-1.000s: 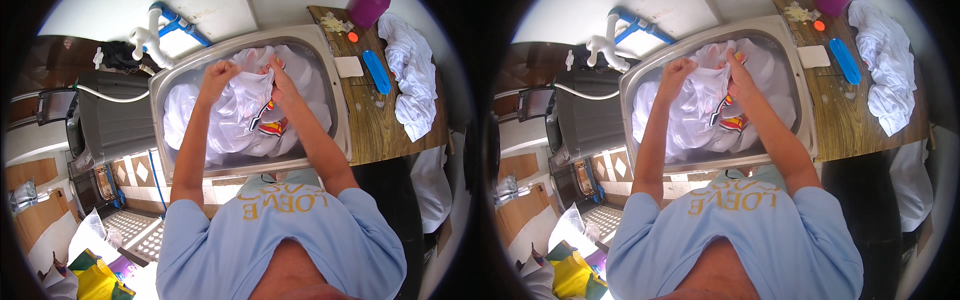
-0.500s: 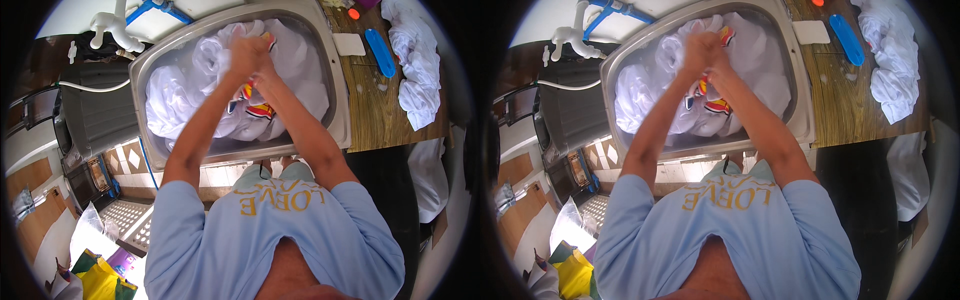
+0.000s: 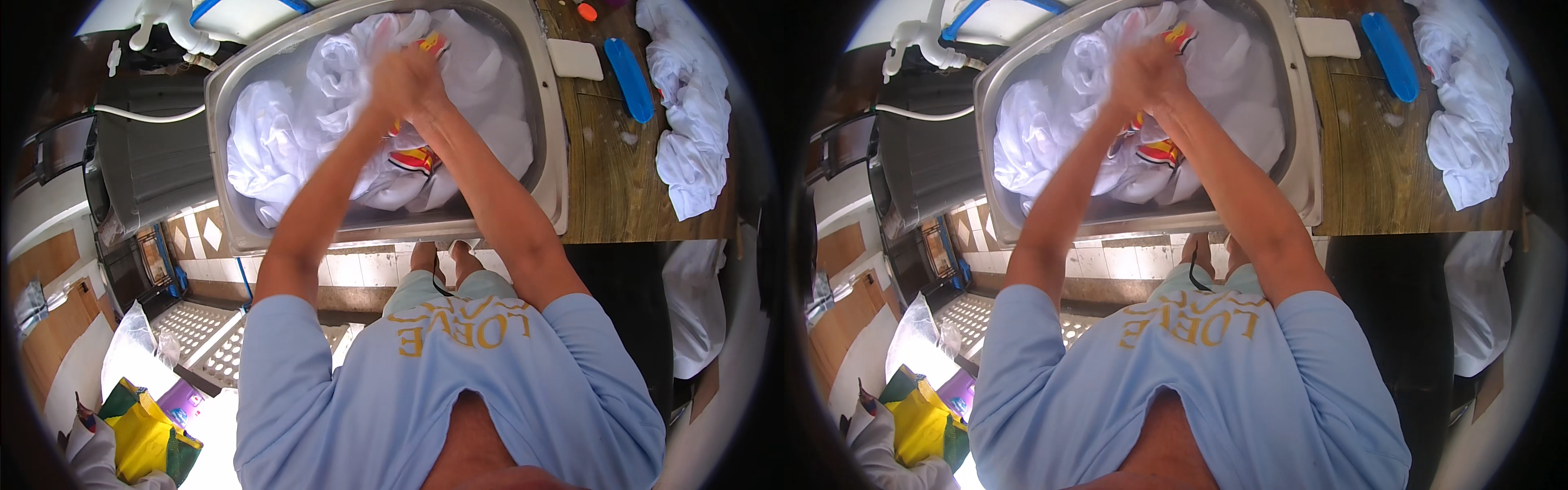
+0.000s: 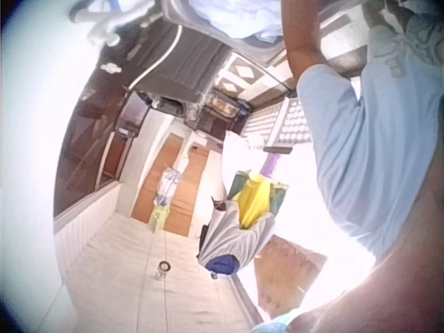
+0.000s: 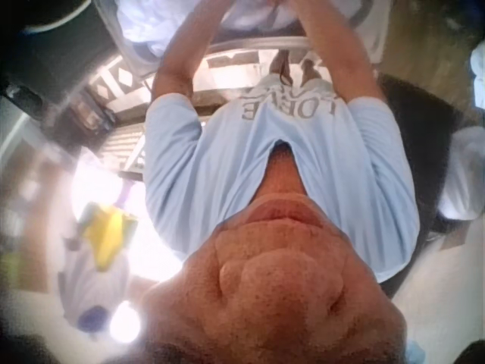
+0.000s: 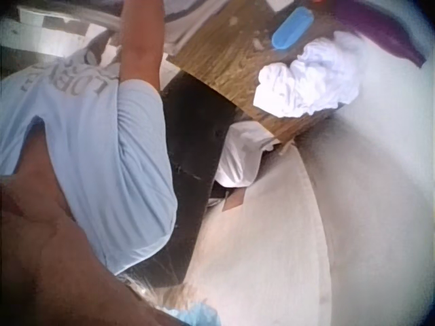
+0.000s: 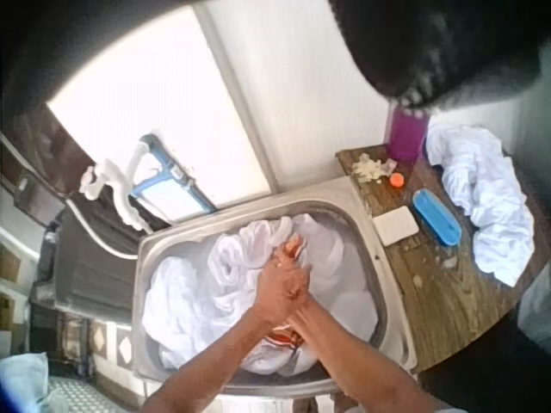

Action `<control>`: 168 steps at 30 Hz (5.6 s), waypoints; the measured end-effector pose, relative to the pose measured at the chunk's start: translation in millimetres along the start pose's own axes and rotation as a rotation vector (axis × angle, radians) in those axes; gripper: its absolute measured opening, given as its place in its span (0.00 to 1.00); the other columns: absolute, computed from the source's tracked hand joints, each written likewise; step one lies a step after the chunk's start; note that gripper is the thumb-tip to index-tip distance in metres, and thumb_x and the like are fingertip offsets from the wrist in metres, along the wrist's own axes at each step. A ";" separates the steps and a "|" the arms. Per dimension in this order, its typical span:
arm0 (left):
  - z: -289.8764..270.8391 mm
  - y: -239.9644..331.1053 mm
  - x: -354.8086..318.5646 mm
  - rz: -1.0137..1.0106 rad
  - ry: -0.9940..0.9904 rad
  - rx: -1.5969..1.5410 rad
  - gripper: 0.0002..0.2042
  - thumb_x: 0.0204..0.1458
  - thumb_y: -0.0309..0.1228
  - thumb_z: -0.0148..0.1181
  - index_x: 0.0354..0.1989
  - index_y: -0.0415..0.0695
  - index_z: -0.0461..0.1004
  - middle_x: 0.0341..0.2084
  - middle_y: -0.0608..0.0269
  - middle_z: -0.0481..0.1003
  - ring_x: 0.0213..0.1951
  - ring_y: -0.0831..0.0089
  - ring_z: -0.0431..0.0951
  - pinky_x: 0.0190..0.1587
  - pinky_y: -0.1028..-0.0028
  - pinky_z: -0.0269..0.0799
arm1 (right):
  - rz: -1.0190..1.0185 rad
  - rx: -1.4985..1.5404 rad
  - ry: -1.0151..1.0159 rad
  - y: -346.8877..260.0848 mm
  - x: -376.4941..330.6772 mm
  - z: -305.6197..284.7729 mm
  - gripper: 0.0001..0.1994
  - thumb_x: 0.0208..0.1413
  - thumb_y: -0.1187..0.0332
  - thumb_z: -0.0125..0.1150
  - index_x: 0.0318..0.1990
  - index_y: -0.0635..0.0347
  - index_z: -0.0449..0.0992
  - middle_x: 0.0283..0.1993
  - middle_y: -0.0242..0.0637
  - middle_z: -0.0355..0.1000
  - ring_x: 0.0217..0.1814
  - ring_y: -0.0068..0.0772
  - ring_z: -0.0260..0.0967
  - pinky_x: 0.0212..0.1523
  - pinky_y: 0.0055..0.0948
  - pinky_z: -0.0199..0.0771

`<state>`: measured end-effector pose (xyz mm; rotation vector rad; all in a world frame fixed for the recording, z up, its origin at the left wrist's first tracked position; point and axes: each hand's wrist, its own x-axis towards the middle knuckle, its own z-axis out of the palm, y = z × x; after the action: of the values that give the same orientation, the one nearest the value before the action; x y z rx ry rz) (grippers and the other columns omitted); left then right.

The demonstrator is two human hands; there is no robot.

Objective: The person washes white t-shirts by hand in a sink filled with water. They scrub the fabric against itself and lift the items to check for stains before submerging them again.

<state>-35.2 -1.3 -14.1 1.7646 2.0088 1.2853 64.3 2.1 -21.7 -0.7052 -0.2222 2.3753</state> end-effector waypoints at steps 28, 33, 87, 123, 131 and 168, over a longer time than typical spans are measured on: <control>-121.4 54.6 18.6 -0.326 -0.344 -0.365 0.21 0.52 0.47 0.58 0.12 0.50 0.63 0.11 0.82 0.57 0.17 0.90 0.54 0.18 0.81 0.46 | 0.003 -0.652 -0.269 -110.2 -72.6 45.1 0.11 0.53 0.60 0.56 0.26 0.56 0.67 0.24 0.26 0.64 0.28 0.18 0.60 0.30 0.21 0.61; -162.1 92.4 34.9 -0.185 -0.523 -0.378 0.19 0.47 0.40 0.64 0.15 0.49 0.60 0.13 0.82 0.56 0.18 0.90 0.52 0.20 0.83 0.45 | 0.043 -0.874 -0.579 -156.1 -96.7 73.9 0.07 0.42 0.70 0.53 0.27 0.58 0.61 0.25 0.23 0.57 0.27 0.13 0.53 0.28 0.16 0.54; 62.8 36.7 19.7 0.143 0.160 0.022 0.14 0.47 0.27 0.60 0.12 0.37 0.69 0.08 0.56 0.68 0.11 0.75 0.68 0.16 0.72 0.61 | -0.243 0.026 -0.277 -39.8 10.4 -39.7 0.23 0.58 0.48 0.45 0.51 0.55 0.70 0.48 0.31 0.67 0.52 0.22 0.60 0.48 0.22 0.62; 30.0 -20.8 29.7 -0.129 0.237 -0.151 0.19 0.47 0.37 0.63 0.10 0.37 0.70 0.05 0.71 0.65 0.11 0.85 0.59 0.15 0.76 0.55 | -0.045 -0.423 0.114 -47.1 3.8 -5.2 0.23 0.56 0.41 0.43 0.24 0.52 0.65 0.29 0.31 0.67 0.34 0.23 0.65 0.37 0.24 0.65; -77.8 -5.2 -5.4 -0.389 -0.221 -0.431 0.12 0.48 0.31 0.63 0.17 0.41 0.72 0.15 0.73 0.67 0.20 0.88 0.62 0.22 0.83 0.56 | -0.202 -0.533 -0.002 -75.5 9.4 6.0 0.30 0.57 0.41 0.41 0.13 0.56 0.60 0.15 0.31 0.60 0.20 0.24 0.59 0.25 0.23 0.60; -64.6 0.6 -62.1 -0.674 0.183 -1.236 0.06 0.41 0.22 0.50 0.29 0.40 0.71 0.26 0.66 0.71 0.30 0.76 0.71 0.37 0.80 0.67 | -0.132 -0.666 -0.002 -58.6 5.6 19.3 0.30 0.51 0.36 0.46 0.21 0.57 0.68 0.21 0.31 0.67 0.24 0.23 0.65 0.25 0.22 0.67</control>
<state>-57.9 -86.5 1.4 0.3774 1.1161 1.7886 81.6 51.6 11.2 -0.9467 -1.0569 2.1638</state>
